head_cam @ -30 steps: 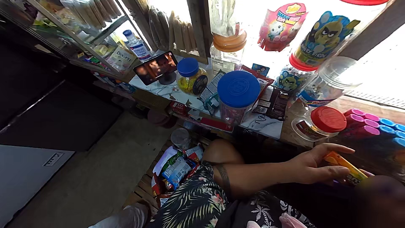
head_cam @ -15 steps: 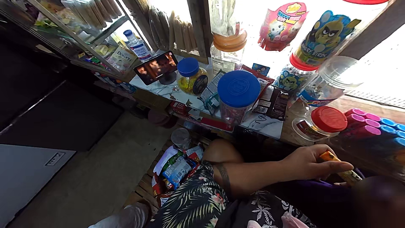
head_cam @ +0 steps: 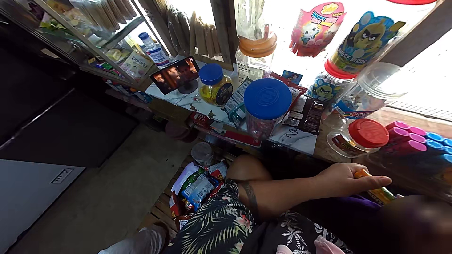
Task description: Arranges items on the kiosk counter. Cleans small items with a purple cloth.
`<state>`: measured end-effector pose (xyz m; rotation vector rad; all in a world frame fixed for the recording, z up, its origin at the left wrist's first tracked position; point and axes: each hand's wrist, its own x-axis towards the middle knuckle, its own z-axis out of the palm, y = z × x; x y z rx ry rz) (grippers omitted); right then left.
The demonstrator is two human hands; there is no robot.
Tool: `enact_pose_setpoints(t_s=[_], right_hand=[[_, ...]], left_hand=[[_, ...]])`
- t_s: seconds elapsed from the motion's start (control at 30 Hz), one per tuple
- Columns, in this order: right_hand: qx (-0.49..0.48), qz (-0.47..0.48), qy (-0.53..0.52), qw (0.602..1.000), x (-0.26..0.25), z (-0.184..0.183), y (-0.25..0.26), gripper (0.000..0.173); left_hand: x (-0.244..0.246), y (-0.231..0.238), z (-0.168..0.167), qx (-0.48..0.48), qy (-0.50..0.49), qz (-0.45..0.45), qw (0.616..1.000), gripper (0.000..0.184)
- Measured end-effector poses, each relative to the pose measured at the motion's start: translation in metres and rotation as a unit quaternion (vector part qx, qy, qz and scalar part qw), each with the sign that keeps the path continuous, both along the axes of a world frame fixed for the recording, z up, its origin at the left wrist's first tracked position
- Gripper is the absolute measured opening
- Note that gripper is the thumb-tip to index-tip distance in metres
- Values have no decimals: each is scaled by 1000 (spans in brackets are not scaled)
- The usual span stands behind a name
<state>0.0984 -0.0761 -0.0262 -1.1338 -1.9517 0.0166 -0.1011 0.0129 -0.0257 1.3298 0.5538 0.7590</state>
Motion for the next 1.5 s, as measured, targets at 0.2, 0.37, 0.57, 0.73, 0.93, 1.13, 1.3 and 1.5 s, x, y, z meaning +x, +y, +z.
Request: enact_pose_setpoints(t_s=[0.2, 0.37, 0.57, 0.73, 0.93, 1.13, 1.3, 1.5], right_hand=[[2, -8, 0, 1000, 1, -1, 0, 28], [-124, 3, 238, 963, -9, 5, 0, 23], [-201, 13, 375, 905, -28, 22, 0, 28], [-180, -7, 312, 933, -22, 14, -5, 32], [-122, -31, 169, 978, -12, 3, -5, 10], [-59, -22, 106, 992, -4, 1, 1, 19], [-121, 24, 287, 950, -35, 31, 4, 17], [-173, 169, 337, 910, -13, 4, 14, 18]], left_hand=[[2, -5, -3, -44, -40, -19, 998, 28], [5, -14, -5, 42, -179, -22, 983, 50], [15, -10, -18, 202, -239, 39, 949, 37], [15, -11, -19, 86, -273, -15, 958, 31], [9, -12, -10, 3, -220, -15, 975, 28], [4, -12, 0, -94, -207, -36, 973, 25], [6, -17, -4, -175, -233, -79, 953, 21], [11, -20, -12, -202, -264, -101, 938, 19]])
